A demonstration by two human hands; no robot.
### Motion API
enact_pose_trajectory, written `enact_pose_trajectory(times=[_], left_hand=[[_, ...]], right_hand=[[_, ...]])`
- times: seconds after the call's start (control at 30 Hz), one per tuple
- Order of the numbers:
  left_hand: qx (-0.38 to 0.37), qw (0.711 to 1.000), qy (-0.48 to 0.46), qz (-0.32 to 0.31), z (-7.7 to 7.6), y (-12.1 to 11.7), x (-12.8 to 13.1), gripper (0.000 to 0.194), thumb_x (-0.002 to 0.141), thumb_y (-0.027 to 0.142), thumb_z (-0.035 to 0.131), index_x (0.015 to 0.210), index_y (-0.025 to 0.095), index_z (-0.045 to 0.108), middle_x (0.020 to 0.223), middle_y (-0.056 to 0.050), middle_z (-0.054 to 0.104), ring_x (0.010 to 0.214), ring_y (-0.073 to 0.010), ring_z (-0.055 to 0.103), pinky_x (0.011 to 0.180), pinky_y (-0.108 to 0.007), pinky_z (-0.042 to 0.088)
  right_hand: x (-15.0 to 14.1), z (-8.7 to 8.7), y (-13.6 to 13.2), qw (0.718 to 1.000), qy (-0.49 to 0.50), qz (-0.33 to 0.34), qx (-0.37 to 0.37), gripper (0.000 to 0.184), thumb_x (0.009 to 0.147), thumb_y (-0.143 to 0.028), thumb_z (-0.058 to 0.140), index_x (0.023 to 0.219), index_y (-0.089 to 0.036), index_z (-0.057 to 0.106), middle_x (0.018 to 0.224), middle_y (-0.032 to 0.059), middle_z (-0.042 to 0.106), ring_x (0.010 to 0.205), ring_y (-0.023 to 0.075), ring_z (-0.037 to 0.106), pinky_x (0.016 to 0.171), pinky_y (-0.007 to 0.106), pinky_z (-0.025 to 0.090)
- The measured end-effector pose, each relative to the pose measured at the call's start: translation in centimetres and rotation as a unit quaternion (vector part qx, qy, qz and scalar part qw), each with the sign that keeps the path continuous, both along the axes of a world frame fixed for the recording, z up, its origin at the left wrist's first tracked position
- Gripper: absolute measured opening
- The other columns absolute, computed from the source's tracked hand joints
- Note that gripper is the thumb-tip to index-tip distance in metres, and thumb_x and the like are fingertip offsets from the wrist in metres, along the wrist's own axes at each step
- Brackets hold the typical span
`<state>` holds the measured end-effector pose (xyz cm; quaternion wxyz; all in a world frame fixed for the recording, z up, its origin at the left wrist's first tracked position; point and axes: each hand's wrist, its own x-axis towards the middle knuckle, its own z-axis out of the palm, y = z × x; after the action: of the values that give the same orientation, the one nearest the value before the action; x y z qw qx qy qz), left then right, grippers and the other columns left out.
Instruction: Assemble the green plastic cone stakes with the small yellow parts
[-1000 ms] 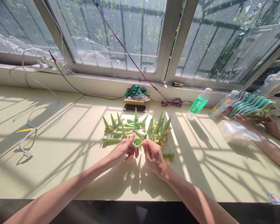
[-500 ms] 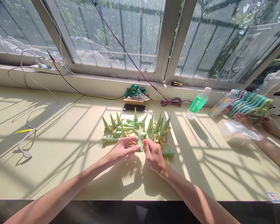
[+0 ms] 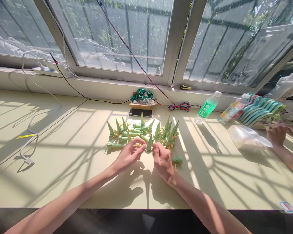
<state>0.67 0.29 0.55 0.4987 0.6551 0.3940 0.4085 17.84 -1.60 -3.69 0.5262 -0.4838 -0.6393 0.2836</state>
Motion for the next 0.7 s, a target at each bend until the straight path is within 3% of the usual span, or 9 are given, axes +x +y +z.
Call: enact_pose_trajectory(times=[0.17,0.33,0.53,0.7], left_hand=[[-0.125,0.992,-0.003,-0.021,-0.1,0.4,-0.2,0.058,0.089,0.068,0.053,0.067,0.015,0.059,0.054,0.004,0.044,0.04,-0.0066,0.039,0.038,-0.019,0.028],[-0.224,0.971,-0.012,-0.078,-0.8,0.6,-0.5,0.068,0.086,0.075,0.049,0.063,0.013,0.064,0.051,0.001,0.048,0.04,-0.0079,0.04,0.038,-0.02,0.026],[-0.256,0.962,-0.043,-0.086,-0.3,0.7,-0.7,0.059,0.082,0.07,0.062,0.069,0.012,0.065,0.049,0.003,0.046,0.039,-0.0063,0.038,0.04,-0.02,0.024],[-0.23,0.965,-0.064,-0.108,0.2,0.7,-0.9,0.049,0.08,0.063,0.069,0.074,0.015,0.059,0.052,0.005,0.047,0.041,-0.0064,0.038,0.041,-0.021,0.027]], right_hand=[[0.1,0.3,-0.1,0.999,-0.035,-0.008,0.03,0.038,0.106,-0.039,0.036,0.071,-0.023,0.039,0.059,-0.0045,0.037,0.05,0.0113,0.035,0.05,0.026,0.03],[0.0,1.1,-0.4,0.993,-0.096,0.033,0.059,0.037,0.105,-0.036,0.037,0.071,-0.022,0.042,0.06,-0.0043,0.037,0.052,0.0118,0.035,0.053,0.026,0.031],[0.1,1.3,-0.5,0.993,-0.092,0.059,0.043,0.036,0.106,-0.036,0.036,0.075,-0.021,0.047,0.062,-0.0043,0.039,0.053,0.0111,0.037,0.054,0.025,0.031],[0.0,1.3,-0.5,0.995,-0.075,0.056,0.015,0.037,0.105,-0.039,0.036,0.073,-0.021,0.044,0.06,-0.0047,0.036,0.052,0.0114,0.033,0.052,0.026,0.029]])
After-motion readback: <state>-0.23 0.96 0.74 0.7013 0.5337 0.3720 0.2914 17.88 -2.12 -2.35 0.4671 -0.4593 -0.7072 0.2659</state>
